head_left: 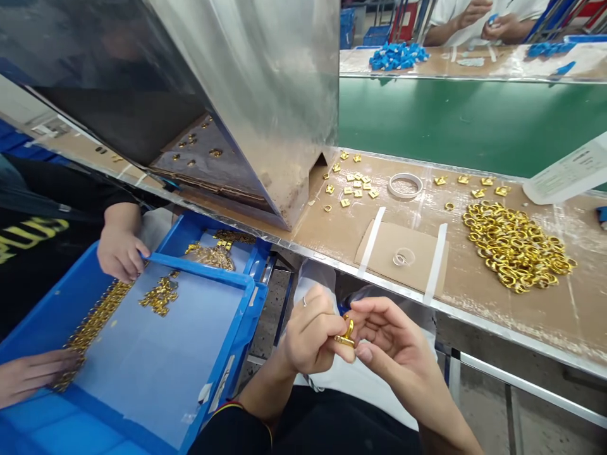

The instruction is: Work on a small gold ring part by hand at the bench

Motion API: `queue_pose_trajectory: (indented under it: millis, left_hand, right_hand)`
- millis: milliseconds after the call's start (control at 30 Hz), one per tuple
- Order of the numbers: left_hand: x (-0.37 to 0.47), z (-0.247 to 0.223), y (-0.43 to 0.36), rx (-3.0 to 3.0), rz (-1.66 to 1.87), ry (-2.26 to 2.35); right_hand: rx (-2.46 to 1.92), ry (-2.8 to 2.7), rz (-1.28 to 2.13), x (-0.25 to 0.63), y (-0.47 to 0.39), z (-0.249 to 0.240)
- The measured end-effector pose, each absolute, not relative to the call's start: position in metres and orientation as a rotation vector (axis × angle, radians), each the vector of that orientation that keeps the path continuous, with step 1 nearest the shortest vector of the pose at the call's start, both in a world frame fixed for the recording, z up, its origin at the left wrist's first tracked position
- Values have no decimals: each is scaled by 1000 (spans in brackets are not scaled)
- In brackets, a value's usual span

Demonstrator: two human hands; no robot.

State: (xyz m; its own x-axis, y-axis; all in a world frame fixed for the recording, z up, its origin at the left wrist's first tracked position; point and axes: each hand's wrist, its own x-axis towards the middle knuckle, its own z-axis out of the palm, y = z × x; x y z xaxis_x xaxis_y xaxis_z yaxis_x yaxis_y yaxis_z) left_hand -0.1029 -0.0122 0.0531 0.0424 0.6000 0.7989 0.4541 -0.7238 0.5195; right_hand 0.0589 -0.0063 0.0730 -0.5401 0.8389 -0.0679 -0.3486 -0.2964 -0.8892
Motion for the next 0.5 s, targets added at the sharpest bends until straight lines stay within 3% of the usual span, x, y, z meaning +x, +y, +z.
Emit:
queue_pose_trajectory:
  millis: [167,500]
  left_hand:
    - [-104,51,-16,2221,1761,1154]
    - [-107,49,-10,2169,1759,1016]
  right_hand:
    - [-664,-1036,2029,58,-3,74]
    - [-771,-1222,1773,61,-5,73]
